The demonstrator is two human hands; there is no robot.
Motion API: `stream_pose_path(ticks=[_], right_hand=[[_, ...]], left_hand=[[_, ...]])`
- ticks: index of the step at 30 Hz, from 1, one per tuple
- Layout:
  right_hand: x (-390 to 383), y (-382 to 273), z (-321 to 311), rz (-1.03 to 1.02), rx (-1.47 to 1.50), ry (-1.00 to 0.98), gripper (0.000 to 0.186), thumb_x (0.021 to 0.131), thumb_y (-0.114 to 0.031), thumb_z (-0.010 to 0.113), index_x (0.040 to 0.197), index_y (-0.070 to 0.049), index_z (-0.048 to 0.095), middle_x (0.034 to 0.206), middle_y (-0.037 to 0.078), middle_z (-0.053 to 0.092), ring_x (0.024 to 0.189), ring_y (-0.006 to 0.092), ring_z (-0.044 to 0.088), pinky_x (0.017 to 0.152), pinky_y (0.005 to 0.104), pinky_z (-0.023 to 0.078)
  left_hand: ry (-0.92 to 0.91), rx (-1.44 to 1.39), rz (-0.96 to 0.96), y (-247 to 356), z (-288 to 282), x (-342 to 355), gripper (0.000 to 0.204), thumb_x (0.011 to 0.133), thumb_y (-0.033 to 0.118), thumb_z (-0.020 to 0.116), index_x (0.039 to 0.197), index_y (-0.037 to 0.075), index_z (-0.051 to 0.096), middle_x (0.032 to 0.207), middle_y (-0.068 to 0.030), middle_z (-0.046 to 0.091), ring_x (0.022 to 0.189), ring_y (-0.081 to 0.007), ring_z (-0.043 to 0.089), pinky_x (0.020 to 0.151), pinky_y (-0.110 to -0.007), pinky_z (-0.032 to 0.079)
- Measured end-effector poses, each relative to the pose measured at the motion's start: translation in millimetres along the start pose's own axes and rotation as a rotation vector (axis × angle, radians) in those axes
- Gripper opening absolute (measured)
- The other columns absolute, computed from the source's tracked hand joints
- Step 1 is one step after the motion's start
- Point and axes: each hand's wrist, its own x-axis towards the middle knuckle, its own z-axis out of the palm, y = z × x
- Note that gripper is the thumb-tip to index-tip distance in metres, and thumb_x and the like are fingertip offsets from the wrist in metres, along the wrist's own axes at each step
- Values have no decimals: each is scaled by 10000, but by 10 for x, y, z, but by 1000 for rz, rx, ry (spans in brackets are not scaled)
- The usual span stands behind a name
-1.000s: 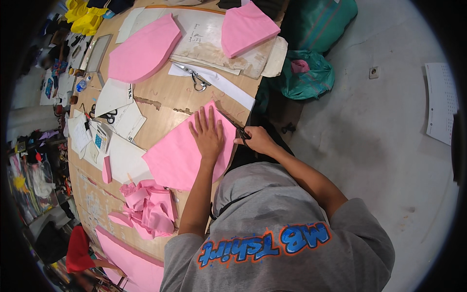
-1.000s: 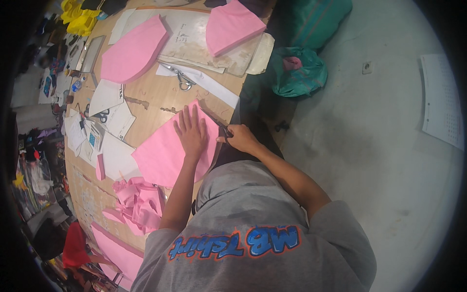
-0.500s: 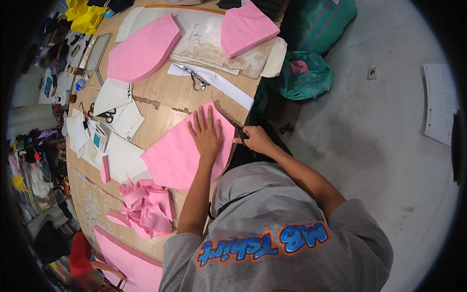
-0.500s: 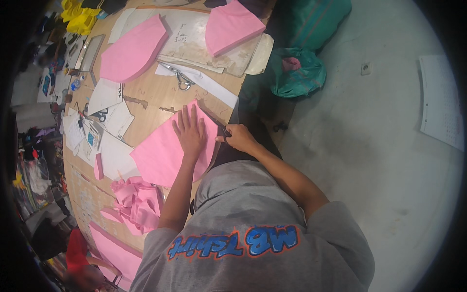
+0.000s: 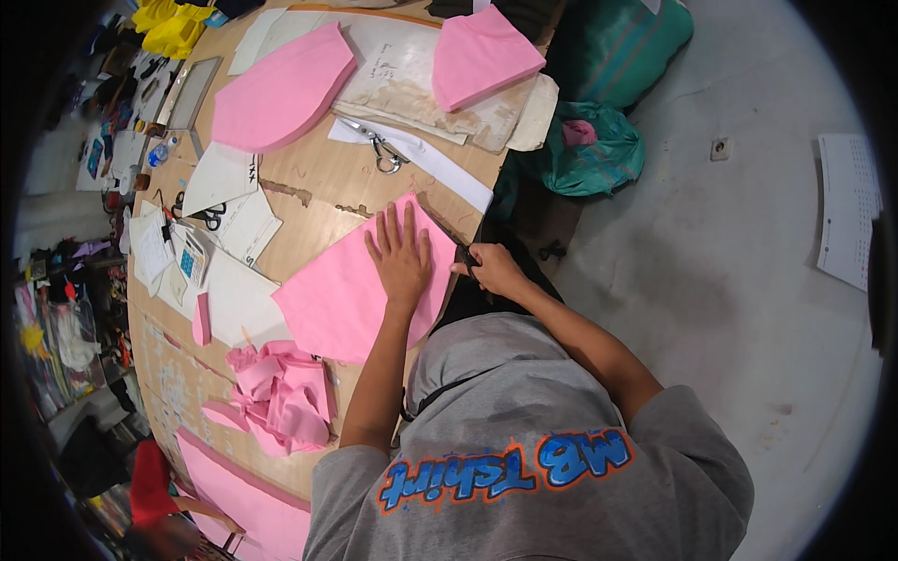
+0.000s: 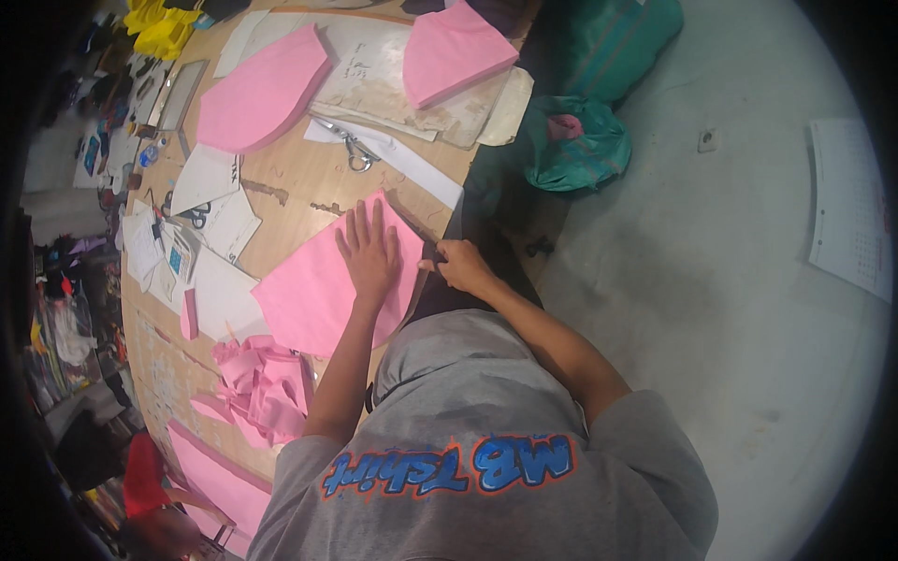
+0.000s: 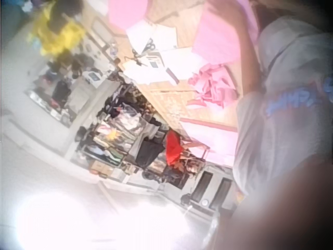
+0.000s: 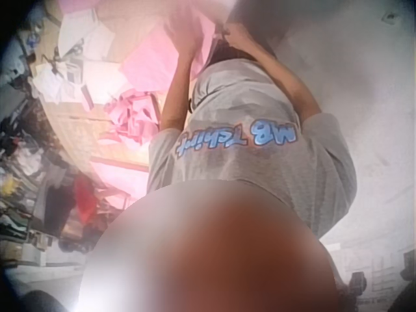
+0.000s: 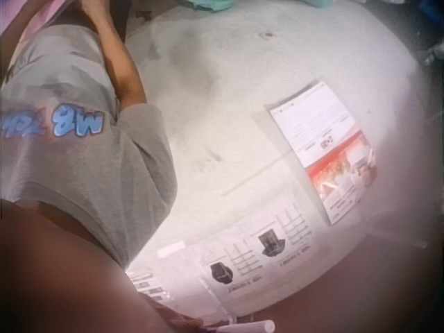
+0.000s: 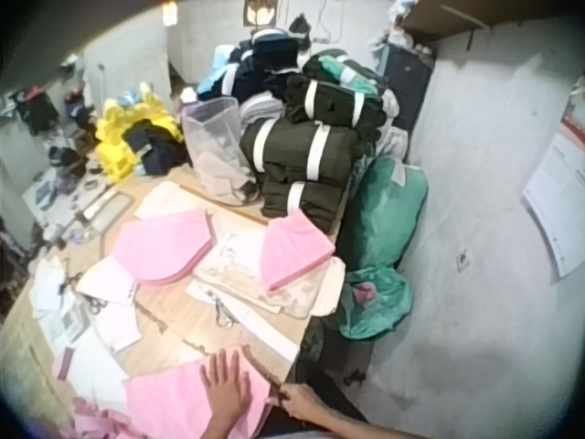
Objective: The person cuts pink fabric pieces using scissors on a cluttered worktable. They repeatedly trim and shape the fabric, then gather the cut pieces and place them into a green bag.
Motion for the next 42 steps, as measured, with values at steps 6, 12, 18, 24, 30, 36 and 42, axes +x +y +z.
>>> stream_pose_path(ticks=[6, 12, 18, 24, 30, 36, 42], right_hand=[[-65, -152, 33, 149, 347, -114, 544, 1001, -452, 962, 771, -69, 652, 631, 11, 627, 518, 113, 643, 496, 307, 505], [-92, -212, -19, 235, 726, -226, 553, 988, -485, 964, 799, -68, 655, 685, 25, 638, 542, 126, 631, 488, 296, 481], [-82, -265, -103, 209, 564, -229, 552, 979, -518, 967, 798, -102, 653, 672, 0, 607, 536, 103, 606, 499, 286, 479], [-86, -379, -109, 223, 256, -150, 652, 929, -596, 975, 729, -53, 675, 585, 57, 639, 487, 152, 629, 490, 341, 499], [-58, -452, -149, 166, 55, -104, 666, 922, -581, 979, 738, -17, 677, 576, 85, 669, 511, 181, 703, 513, 341, 539], [-67, -462, -88, 215, 114, -122, 582, 962, -504, 979, 749, -74, 650, 576, 23, 624, 474, 111, 600, 460, 305, 452], [-26, -428, -29, 264, 250, -155, 583, 975, -516, 959, 732, -68, 675, 591, 36, 629, 500, 128, 617, 505, 314, 489]], left_hand=[[5, 12, 5, -8, 18, 1, 648, 1209, 440, 552, 1818, 232, 472, 1887, -147, 395, 1759, -382, 308, 1415, -687, 159], [20, -2, 9, -6, 6, -7, 648, 1202, 423, 570, 1814, 229, 478, 1880, -147, 406, 1753, -382, 321, 1414, -686, 160], [40, -47, 32, -41, -63, 58, 640, 1169, 445, 620, 1758, 203, 557, 1823, -181, 471, 1705, -426, 375, 1402, -687, 188], [43, -62, 72, -191, -185, 155, 628, 1135, 454, 674, 1701, 187, 618, 1755, -197, 534, 1644, -439, 434, 1388, -692, 220], [41, -99, 72, -279, -203, 267, 621, 1156, 441, 648, 1709, 163, 595, 1551, -193, 646, 1494, -425, 543, 1330, -664, 316], [90, -114, 18, -279, -194, 293, 606, 1156, 433, 655, 1685, 139, 632, 1436, -187, 697, 1350, -391, 601, 1230, -573, 408], [117, -98, -2, -260, -212, 288, 606, 1150, 434, 663, 1678, 137, 646, 1405, -186, 704, 1324, -373, 608, 1202, -543, 425]])
